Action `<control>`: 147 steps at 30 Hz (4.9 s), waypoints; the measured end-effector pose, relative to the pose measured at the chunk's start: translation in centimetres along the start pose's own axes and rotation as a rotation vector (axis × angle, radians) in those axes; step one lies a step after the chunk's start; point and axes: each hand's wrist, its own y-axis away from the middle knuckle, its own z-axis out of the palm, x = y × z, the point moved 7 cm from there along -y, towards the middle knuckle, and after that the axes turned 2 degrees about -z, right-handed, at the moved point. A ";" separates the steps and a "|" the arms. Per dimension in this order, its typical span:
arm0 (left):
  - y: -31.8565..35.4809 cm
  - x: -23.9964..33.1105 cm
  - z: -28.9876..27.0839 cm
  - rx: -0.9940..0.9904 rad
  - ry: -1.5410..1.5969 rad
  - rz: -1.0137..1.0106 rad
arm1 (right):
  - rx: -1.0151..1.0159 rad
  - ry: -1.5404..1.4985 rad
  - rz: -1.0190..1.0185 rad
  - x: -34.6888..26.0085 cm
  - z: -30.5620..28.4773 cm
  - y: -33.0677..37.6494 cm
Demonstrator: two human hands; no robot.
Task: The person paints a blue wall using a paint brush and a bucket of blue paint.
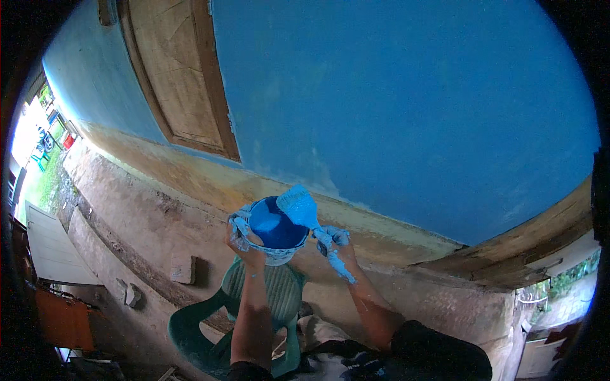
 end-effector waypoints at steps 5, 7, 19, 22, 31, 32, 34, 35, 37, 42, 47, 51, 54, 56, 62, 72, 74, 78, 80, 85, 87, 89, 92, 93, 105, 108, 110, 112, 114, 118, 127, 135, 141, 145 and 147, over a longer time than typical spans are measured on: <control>-0.5 -1.1 1.7 0.022 0.036 0.038 | 0.045 -0.162 -0.021 0.3 -1.6 -1.8; -0.2 -2.6 1.9 -0.010 -0.056 -0.012 | 0.095 -0.140 -0.067 -0.1 -2.3 -2.4; 0.9 -1.2 2.0 0.094 -0.356 0.084 | 0.191 -0.136 -0.010 3.5 -3.4 -3.2; 1.4 -4.4 1.5 -0.123 -0.129 -0.173 | 0.131 -0.415 -0.138 4.9 -3.9 -4.0; 3.1 -4.6 0.6 -0.024 -0.215 -0.186 | 0.322 -0.037 -0.241 12.6 -6.2 -6.3; 2.9 -3.8 1.1 -0.048 -0.029 -0.133 | 0.352 0.030 -0.264 13.2 -6.1 -6.5; 2.7 -3.1 1.0 -0.024 -0.068 -0.140 | 0.363 -0.199 -0.167 15.5 -5.8 -7.8; 2.6 -2.8 0.9 -0.002 -0.113 -0.144 | 0.400 -0.429 -0.005 17.3 -5.7 -8.3; 2.6 -2.7 0.9 -0.012 -0.088 -0.165 | 0.444 -0.093 -0.037 16.9 -5.9 -9.5; 2.5 -2.0 0.9 -0.092 -0.238 -0.076 | 0.391 0.105 -0.368 12.9 -4.4 -11.3; 3.5 -3.5 -0.3 -0.018 -0.094 -0.244 | 0.353 -0.238 -0.415 15.4 -3.3 -9.9; 5.1 -4.3 -2.5 0.245 -0.137 -0.298 | 0.458 -0.297 -0.131 22.9 -6.4 -10.1; 4.0 -4.4 -1.7 -0.053 -0.100 -0.189 | 0.554 0.168 -0.130 24.4 -10.0 -11.8; 3.8 -5.5 -1.1 -0.193 0.092 -0.240 | 0.496 0.837 -0.523 21.1 -8.6 -12.2; 3.4 -9.2 0.0 -0.314 0.259 -0.315 | 0.686 0.699 -0.309 17.2 -7.9 -8.9; 1.5 -9.6 -2.7 -0.283 -0.009 -0.225 | 0.645 0.651 -0.200 19.5 -12.4 -7.0; 1.2 -9.6 -2.6 -0.355 0.063 -0.204 | 0.634 0.494 -0.117 20.8 -12.7 -8.8; 1.9 -11.8 -3.8 -0.261 0.049 -0.367 | 0.619 0.604 -0.091 20.5 -11.5 -11.6; 2.0 -11.6 -4.1 -0.262 -0.142 -0.188 | 0.617 0.362 -0.181 20.4 -11.1 -11.6; 2.2 -13.9 -3.5 -0.275 0.024 -0.379 | 0.650 0.640 -0.203 18.7 -10.3 -10.2; 2.0 -13.2 -2.6 -0.317 0.276 -0.434 | 0.662 0.369 -0.255 17.2 -9.9 -10.6; 1.6 -12.3 -2.9 -0.279 0.232 -0.472 | 0.705 0.099 -0.224 15.7 -8.9 -11.6; 0.8 -9.9 -2.7 -0.364 0.391 -0.389 | 0.659 0.907 -0.295 9.1 -5.1 -13.3; 0.4 -9.7 -3.0 -0.364 0.381 -0.392 | 0.737 0.969 -0.458 6.8 -3.5 -12.8; -5.4 -7.5 -8.0 -0.225 0.170 -0.263 | 0.750 1.026 0.040 16.5 -4.9 -14.6; -7.7 -4.7 -8.1 -0.209 -0.119 -0.197 | 0.923 0.863 -0.145 9.7 -3.1 -16.4; -9.2 -3.1 -7.1 -0.217 -0.018 -0.228 | 0.869 0.917 -0.146 2.9 -0.9 -17.7; -10.3 -0.9 -6.4 -0.202 0.048 -0.173 | 0.850 1.241 -0.262 -4.9 2.3 -17.0; -11.4 0.5 -6.2 -0.179 0.080 -0.191 | 0.882 0.802 -0.272 -10.0 2.4 -15.1; -14.4 1.2 -5.0 -0.280 0.135 -0.239 | 0.926 0.384 -0.665 -16.2 2.1 -12.5; -15.9 3.4 -4.9 -0.231 0.220 -0.157 | 1.017 0.929 -0.219 -13.0 2.4 -7.6; -16.9 6.6 -5.8 -0.216 0.610 -0.265 | 1.218 1.228 -0.503 -27.5 6.2 -4.2; -17.5 7.5 -7.0 -0.331 0.346 -0.098 | 0.655 1.392 -0.244 -17.2 11.6 -8.6; -18.2 8.6 -8.0 -0.242 0.394 -0.165 | 0.647 1.360 -0.303 -19.2 11.7 -7.4; -18.4 9.4 -8.6 -0.225 0.375 -0.163 | 0.758 1.372 -0.306 -23.2 10.0 -7.1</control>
